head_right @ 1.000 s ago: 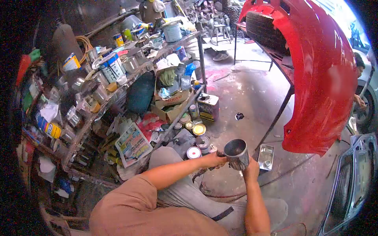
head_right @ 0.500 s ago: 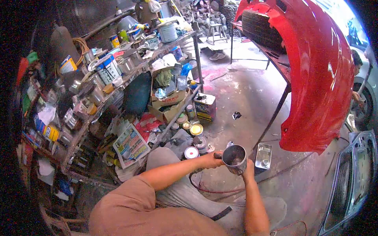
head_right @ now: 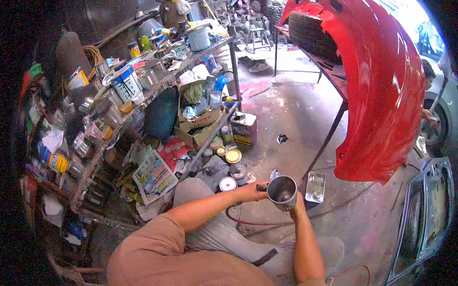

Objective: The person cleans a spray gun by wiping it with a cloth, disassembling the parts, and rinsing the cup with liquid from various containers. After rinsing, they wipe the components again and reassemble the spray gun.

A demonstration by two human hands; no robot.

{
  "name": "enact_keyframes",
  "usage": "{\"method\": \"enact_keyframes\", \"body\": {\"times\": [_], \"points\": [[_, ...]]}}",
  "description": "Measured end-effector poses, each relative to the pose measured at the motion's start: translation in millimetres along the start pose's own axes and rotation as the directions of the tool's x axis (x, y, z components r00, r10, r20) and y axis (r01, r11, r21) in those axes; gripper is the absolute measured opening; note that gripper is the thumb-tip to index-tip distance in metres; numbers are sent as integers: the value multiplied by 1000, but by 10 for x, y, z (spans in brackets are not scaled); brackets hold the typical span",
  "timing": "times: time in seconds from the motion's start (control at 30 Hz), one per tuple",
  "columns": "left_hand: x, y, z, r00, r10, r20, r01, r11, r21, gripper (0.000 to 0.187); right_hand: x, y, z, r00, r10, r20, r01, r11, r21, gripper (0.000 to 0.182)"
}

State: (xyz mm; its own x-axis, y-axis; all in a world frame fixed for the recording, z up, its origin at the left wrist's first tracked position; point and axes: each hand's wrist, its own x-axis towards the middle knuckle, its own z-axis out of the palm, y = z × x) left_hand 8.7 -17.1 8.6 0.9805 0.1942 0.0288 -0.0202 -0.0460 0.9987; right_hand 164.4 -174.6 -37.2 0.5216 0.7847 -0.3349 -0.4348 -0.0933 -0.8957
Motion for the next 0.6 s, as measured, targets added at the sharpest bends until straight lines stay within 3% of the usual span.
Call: {"method": "enact_keyframes", "body": {"times": [0.07,0.1,0.13,0.23,0.27,0.37,0.43,0.47,0.5,0.57,0.6], "points": [[-64,145,-70,950,-309,51,311,950,-25,31,66,84,-26,990,-125,-68,111,978,-174,30],[-67,108,-84,942,-336,29,336,941,-30,31,52,48,18,977,-190,-94,160,952,-262,30],[-66,59,-93,932,-362,11,362,932,-36,32,26,-21,6,825,-552,120,450,513,-731,28],[-66,61,-108,897,-441,16,440,891,-106,33,-84,-184,66,812,-575,103,384,393,-836,27],[-70,87,-121,884,-466,34,466,874,-136,33,-37,-117,-7,790,-597,140,369,281,-886,27],[-129,542,-22,869,-486,-95,489,872,12,32,-34,-53,-32,722,-663,197,429,206,-879,34],[-99,114,-114,943,-332,-2,332,943,-15,28,105,108,-93,891,-453,20,343,645,-683,50],[-113,75,-110,956,-294,-7,294,956,-6,27,398,425,-214,974,-196,-110,125,879,-459,58],[-128,37,-106,967,-256,-16,256,967,-1,26,597,681,-313,985,88,-151,-113,980,-165,66],[-115,-211,-155,991,-131,-8,131,988,87,29,150,112,72,975,209,-72,-200,973,116,72],[-153,167,-75,942,-333,-31,334,940,66,23,305,316,5,988,102,-120,-103,995,-3,74]]}}
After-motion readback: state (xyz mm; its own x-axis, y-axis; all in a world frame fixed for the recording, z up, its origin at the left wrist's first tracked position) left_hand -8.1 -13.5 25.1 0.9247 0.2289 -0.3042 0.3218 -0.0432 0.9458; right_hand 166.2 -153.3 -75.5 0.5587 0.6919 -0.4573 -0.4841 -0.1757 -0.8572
